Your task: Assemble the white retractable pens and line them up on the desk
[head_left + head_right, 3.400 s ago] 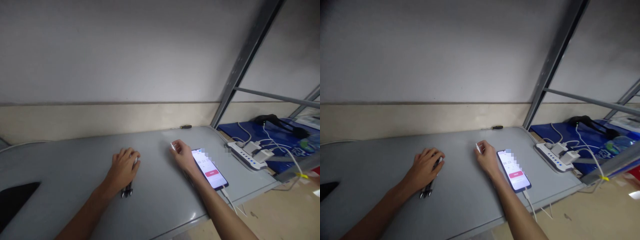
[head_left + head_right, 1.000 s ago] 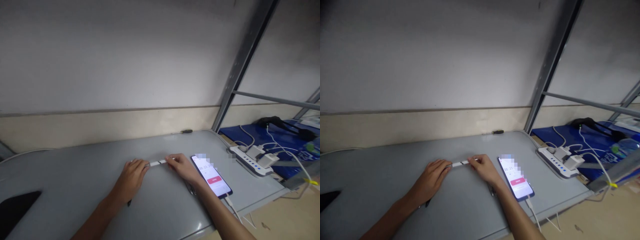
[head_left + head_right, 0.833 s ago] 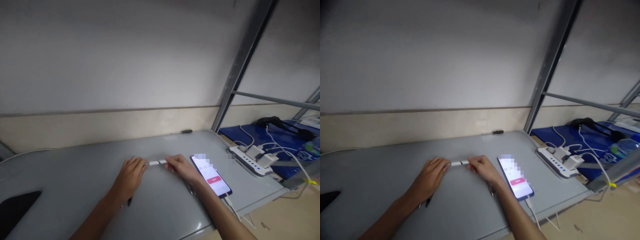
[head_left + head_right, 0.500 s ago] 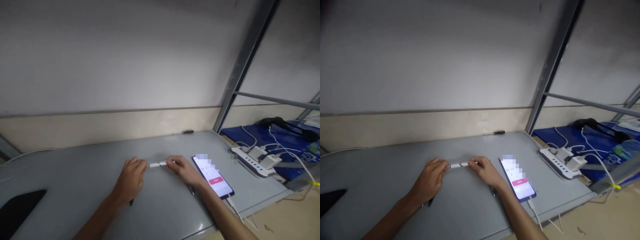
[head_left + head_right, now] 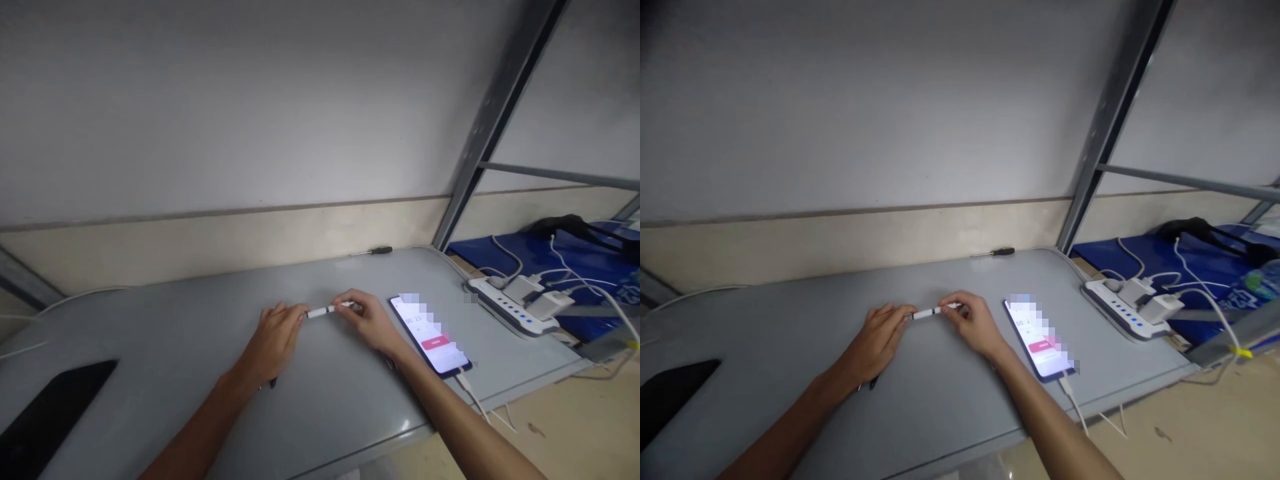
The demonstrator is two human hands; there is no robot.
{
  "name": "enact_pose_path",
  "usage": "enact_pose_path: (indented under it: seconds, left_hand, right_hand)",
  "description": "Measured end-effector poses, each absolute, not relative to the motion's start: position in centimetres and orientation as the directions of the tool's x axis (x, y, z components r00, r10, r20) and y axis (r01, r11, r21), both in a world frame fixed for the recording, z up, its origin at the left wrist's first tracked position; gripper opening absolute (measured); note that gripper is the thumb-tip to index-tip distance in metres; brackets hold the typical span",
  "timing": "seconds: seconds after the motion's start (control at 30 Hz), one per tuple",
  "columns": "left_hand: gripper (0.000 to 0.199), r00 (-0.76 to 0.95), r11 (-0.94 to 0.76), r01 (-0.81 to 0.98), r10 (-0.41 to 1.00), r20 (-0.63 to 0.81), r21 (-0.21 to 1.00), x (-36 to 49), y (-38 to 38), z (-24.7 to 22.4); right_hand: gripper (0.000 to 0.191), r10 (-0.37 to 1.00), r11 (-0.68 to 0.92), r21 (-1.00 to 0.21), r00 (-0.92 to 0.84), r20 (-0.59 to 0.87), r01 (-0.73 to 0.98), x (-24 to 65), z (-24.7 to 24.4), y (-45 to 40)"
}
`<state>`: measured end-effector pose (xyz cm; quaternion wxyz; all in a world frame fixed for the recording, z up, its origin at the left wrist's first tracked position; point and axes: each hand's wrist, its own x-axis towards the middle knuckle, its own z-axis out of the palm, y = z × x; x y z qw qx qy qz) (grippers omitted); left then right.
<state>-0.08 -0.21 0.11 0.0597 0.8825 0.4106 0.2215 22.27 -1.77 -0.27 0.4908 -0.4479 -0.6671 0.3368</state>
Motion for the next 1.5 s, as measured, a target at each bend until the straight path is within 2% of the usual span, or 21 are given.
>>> enact_pose_path:
  seconds: [0.1, 0.2, 0.37, 0.43, 0.5, 0.67, 0.77, 0.9, 0.97, 1.03, 1.1, 1.17, 1.27, 1.4, 1.5]
  left_hand:
    - [0.027, 0.579, -0.66, 0.706, 0.747, 0.327, 0.257, -0.06, -0.18, 0.17]
    - [0.025, 0.583, -0.654, 0.723, 0.75, 0.313, 0.222, 0.01, -0.08, 0.24]
    - [0.027, 0.58, -0.651, 0.744, 0.741, 0.338, 0.15, 0.12, 0.08, 0.1]
    - [0.03, 0.58, -0.65, 0.748, 0.739, 0.343, 0.135, 0.15, 0.08, 0.03]
    - [0.032, 0.575, -0.646, 0.747, 0.746, 0.336, 0.155, 0.2, 0.04, 0.04]
    - [0.034, 0.565, -0.63, 0.753, 0.767, 0.303, 0.19, 0.36, -0.05, 0.15]
    - [0.035, 0.567, -0.629, 0.752, 0.769, 0.294, 0.196, 0.38, -0.04, 0.07]
    - [0.03, 0.567, -0.635, 0.744, 0.764, 0.307, 0.207, 0.39, 0.02, -0.02]
    - [0.029, 0.572, -0.641, 0.74, 0.759, 0.312, 0.204, 0.39, 0.06, -0.05]
    - [0.03, 0.573, -0.641, 0.741, 0.758, 0.311, 0.199, 0.37, 0.12, -0.1]
    - [0.03, 0.571, -0.637, 0.744, 0.762, 0.304, 0.199, 0.38, 0.16, -0.14]
    - [0.03, 0.571, -0.634, 0.747, 0.767, 0.294, 0.203, 0.43, 0.16, -0.15]
    - [0.031, 0.571, -0.628, 0.749, 0.773, 0.277, 0.211, 0.53, 0.07, -0.04]
    - [0.03, 0.556, -0.615, 0.757, 0.784, 0.276, 0.222, 0.61, -0.04, 0.17]
    - [0.03, 0.558, -0.616, 0.753, 0.784, 0.272, 0.231, 0.63, -0.11, 0.24]
  right_hand:
    - [0.012, 0.917, 0.399, -0.874, -0.104, 0.386, 0.276, 22.37, -0.61, -1.71]
    - [0.023, 0.936, 0.35, -0.9, -0.076, 0.343, 0.26, 22.41, -0.97, -1.64]
    - [0.027, 0.944, 0.329, -0.843, -0.146, 0.295, 0.426, 22.46, -0.84, -1.72]
    - [0.017, 0.921, 0.39, -0.816, -0.164, 0.354, 0.428, 22.49, -0.75, -1.77]
    - [0.015, 0.906, 0.421, -0.807, -0.154, 0.394, 0.415, 22.53, -0.74, -1.82]
    - [0.026, 0.937, 0.349, -0.804, -0.197, 0.288, 0.481, 22.56, -0.82, -1.83]
    - [0.02, 0.914, 0.405, -0.798, -0.177, 0.365, 0.446, 22.55, -0.8, -1.72]
    - [0.02, 0.924, 0.382, -0.79, -0.192, 0.33, 0.479, 22.62, -0.71, -1.66]
    - [0.015, 0.91, 0.413, -0.769, -0.195, 0.365, 0.489, 22.67, -0.66, -1.7]
    - [0.019, 0.896, 0.44, -0.765, -0.175, 0.408, 0.47, 22.72, -0.62, -1.74]
    - [0.018, 0.898, 0.437, -0.764, -0.194, 0.394, 0.474, 22.73, -0.59, -1.78]
    - [0.016, 0.898, 0.439, -0.739, -0.214, 0.385, 0.511, 22.73, -0.56, -1.8]
    - [0.008, 0.867, 0.489, -0.683, -0.217, 0.449, 0.543, 22.72, -0.53, -1.84]
    - [0.016, 0.852, 0.512, -0.666, -0.225, 0.472, 0.543, 22.72, -0.64, -1.92]
    - [0.012, 0.85, 0.518, -0.638, -0.258, 0.46, 0.57, 22.73, -0.86, -1.89]
